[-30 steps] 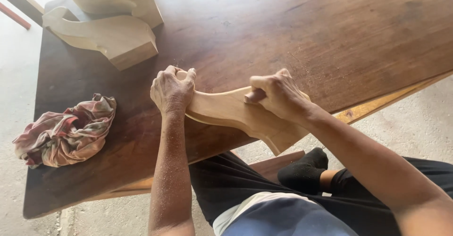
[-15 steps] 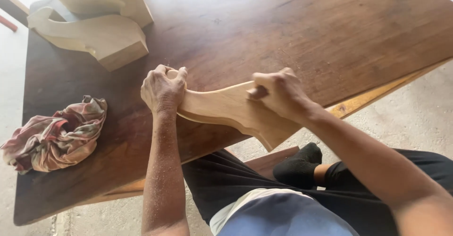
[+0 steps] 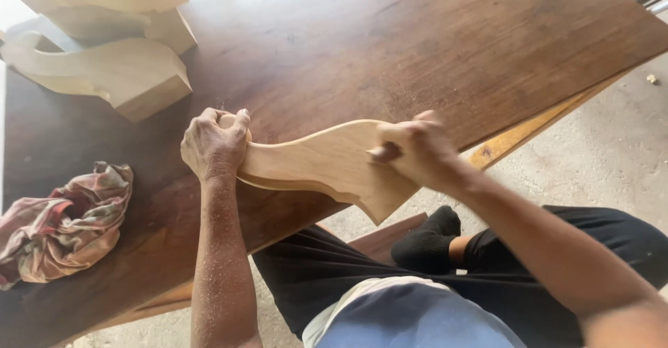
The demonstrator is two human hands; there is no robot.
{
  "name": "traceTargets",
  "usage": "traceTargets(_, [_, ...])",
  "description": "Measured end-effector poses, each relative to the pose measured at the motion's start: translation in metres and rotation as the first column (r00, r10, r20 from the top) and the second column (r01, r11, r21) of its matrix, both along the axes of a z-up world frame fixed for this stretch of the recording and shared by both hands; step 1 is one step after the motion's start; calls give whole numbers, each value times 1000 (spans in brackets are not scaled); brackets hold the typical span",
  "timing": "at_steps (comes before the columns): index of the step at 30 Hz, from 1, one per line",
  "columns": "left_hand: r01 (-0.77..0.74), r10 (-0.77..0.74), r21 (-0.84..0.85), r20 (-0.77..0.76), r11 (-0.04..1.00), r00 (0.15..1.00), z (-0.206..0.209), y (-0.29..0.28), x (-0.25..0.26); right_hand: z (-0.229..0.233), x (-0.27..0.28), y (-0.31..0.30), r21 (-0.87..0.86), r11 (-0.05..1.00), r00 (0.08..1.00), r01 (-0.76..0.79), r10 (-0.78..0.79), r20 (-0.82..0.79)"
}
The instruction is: Manual sanding of a wooden furniture leg using sandpaper on a workbench.
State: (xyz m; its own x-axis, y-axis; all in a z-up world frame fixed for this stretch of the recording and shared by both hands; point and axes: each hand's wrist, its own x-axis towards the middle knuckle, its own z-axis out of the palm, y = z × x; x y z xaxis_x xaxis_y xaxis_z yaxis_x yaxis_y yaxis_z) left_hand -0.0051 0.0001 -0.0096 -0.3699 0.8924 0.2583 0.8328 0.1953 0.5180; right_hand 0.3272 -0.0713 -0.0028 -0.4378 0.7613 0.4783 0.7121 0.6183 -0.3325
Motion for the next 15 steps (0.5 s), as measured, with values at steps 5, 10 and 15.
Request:
traceTargets(5, [-19,20,-13,15,1000,1000,9,-2,1,-6,-54,32,107,994,999,31,-33,16])
traceTargets(10, [20,-19,-19,35,1000,999,6,-1,1,1,8,5,-65,997,996,-29,34,85])
traceTargets(15, [18,-17,46,-30,999,999,-5,5,-2,-4,-1,14,28,992,989,124,-126,78])
